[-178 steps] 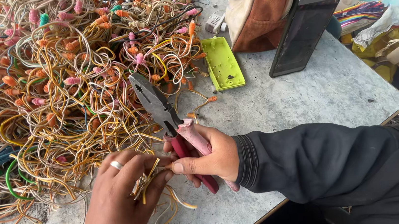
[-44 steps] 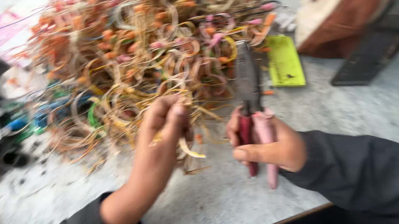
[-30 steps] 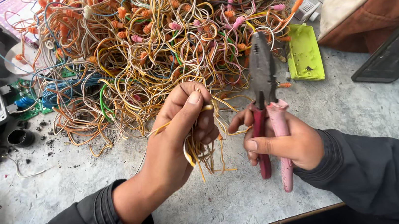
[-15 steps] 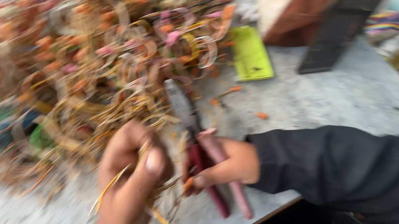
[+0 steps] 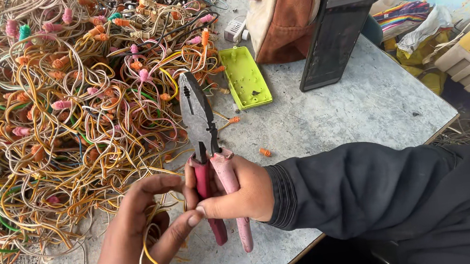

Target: The person uses pliers to cut individual wires from a large tangled pile of multi-colored wires on a table. The person repeatedly selects a wire, cuts it with the pliers, and drops the cut piece onto the table.

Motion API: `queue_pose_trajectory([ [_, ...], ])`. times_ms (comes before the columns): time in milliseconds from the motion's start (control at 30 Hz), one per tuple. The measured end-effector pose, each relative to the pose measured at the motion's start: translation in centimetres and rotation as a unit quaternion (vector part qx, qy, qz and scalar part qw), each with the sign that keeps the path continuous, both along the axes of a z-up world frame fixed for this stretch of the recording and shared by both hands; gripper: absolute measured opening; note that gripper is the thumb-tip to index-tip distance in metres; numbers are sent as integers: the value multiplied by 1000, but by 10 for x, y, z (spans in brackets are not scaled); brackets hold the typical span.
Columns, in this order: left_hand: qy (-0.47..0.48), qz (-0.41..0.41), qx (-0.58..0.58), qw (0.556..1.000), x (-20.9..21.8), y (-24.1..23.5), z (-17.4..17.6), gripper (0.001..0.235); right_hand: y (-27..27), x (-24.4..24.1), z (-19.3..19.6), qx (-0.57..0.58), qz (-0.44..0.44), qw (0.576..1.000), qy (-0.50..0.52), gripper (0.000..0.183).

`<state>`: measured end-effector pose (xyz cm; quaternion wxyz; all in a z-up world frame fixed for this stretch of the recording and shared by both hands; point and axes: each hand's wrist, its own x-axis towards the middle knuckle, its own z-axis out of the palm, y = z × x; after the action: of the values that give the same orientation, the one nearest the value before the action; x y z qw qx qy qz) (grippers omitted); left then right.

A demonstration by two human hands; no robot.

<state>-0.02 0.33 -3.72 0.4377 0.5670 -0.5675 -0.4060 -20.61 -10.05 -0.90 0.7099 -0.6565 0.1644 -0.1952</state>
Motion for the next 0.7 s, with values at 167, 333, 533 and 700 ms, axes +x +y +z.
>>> queue_pose_trajectory([
  [167, -43, -21, -15, 999, -3, -4, 10, 49, -5, 2, -7, -17, -32, 999, 1, 13],
  [333, -18, 9, 92, 996, 1, -5, 14, 37, -10, 1, -6, -2, -52, 999, 5, 19],
  [533, -111, 67, 44, 991, 9, -4, 10, 20, -6, 2, -7, 45, -52, 998, 4, 32],
  [700, 14, 135, -45, 990, 16, -6, 13, 14, -4, 0, -6, -37, -45, 998, 16, 51],
])
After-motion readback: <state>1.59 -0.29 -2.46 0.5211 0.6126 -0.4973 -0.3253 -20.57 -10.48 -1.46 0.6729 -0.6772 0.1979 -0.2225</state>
